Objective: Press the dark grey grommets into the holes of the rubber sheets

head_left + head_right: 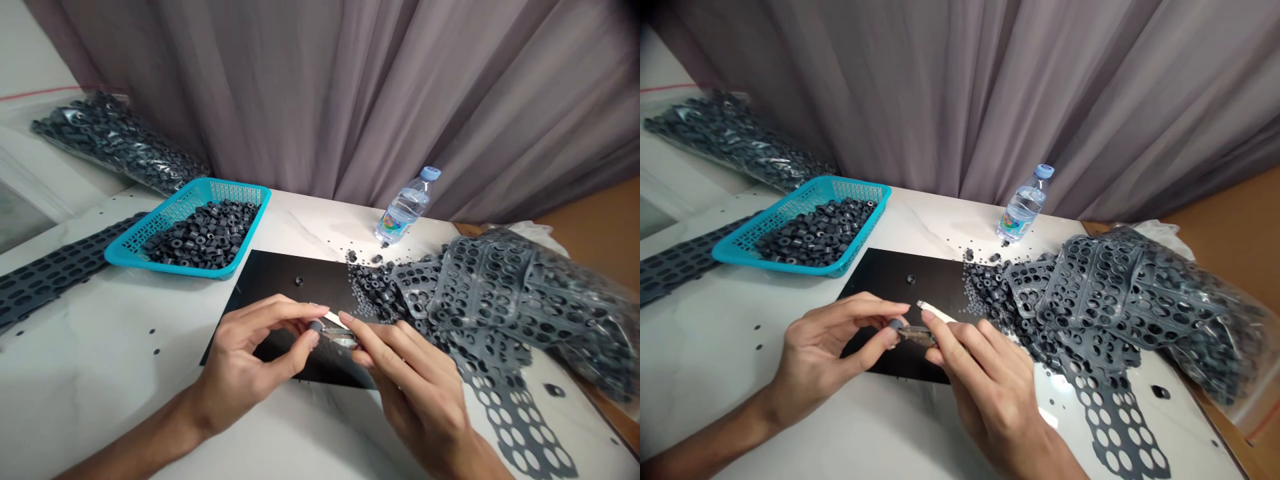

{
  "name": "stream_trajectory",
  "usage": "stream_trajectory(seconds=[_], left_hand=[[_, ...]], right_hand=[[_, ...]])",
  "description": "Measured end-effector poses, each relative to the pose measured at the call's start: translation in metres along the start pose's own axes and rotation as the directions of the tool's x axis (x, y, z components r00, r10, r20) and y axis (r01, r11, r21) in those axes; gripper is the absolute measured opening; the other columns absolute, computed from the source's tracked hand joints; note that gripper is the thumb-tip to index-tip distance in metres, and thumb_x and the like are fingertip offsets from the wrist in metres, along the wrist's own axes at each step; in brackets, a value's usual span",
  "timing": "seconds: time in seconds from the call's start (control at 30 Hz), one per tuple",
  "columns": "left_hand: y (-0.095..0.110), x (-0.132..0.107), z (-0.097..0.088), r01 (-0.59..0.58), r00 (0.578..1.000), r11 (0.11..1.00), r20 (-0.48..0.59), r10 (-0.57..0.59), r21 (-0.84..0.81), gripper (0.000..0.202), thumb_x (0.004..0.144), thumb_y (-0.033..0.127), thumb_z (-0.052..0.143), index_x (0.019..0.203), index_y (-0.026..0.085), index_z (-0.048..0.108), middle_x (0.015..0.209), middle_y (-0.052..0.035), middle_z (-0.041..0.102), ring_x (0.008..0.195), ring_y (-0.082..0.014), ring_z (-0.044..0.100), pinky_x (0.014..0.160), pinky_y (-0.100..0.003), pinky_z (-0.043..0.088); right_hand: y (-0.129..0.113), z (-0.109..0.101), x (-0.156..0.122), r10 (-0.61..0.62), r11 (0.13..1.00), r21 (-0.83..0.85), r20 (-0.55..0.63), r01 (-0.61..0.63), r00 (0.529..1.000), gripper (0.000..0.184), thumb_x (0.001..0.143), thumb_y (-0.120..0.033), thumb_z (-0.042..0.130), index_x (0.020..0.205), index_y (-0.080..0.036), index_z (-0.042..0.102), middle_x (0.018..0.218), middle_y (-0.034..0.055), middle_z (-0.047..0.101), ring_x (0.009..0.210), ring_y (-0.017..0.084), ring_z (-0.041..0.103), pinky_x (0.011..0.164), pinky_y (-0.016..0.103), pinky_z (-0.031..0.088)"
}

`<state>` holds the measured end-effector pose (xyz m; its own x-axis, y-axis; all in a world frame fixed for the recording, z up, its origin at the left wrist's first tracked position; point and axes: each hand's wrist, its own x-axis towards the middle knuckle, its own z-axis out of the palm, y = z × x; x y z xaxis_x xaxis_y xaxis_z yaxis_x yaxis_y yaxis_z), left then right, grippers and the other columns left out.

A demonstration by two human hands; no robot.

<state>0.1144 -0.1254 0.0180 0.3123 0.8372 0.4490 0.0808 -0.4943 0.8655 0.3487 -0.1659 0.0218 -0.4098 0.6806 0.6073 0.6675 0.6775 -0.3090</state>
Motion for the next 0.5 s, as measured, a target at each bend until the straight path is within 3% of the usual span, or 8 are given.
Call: stream_trajectory(seconds=[0.13, 0.5], left_hand=[[0.0005, 0.0008, 0.0014, 0.002, 1.000, 0.999, 0.000, -0.002, -0.037, 0.030, 0.091, 0.004, 0.069, 0.110, 0.026, 0.075, 0.103, -0.0005, 0.073, 0.093, -0.0133, 0.070, 0.083, -0.022, 0.059], [0.0009, -0.0004, 0.0034, 0.007, 1.000, 0.999, -0.018, -0.008, -0.044, 0.039, 0.092, 0.004, 0.068, 0.119, 0.031, 0.075, 0.108, 0.0009, 0.072, 0.091, -0.0117, 0.072, 0.082, -0.019, 0.062]], right_hand=[[-0.0001, 0.0001, 0.0009, 0.007, 1.000, 0.023, -0.013, -0.007, 1.000, 0.053, 0.099, -0.003, 0.057, 0.150, -0.017, 0.052, 0.108, 0.0101, 0.072, 0.082, 0.019, 0.058, 0.069, 0.032, 0.045], [-0.0021, -0.0003, 0.0056, -0.011, 1.000, 0.019, -0.052, 0.012, 0.999, 0.048, 0.100, -0.003, 0.057, 0.147, -0.013, 0.055, 0.104, 0.0098, 0.071, 0.081, 0.018, 0.058, 0.069, 0.030, 0.046]])
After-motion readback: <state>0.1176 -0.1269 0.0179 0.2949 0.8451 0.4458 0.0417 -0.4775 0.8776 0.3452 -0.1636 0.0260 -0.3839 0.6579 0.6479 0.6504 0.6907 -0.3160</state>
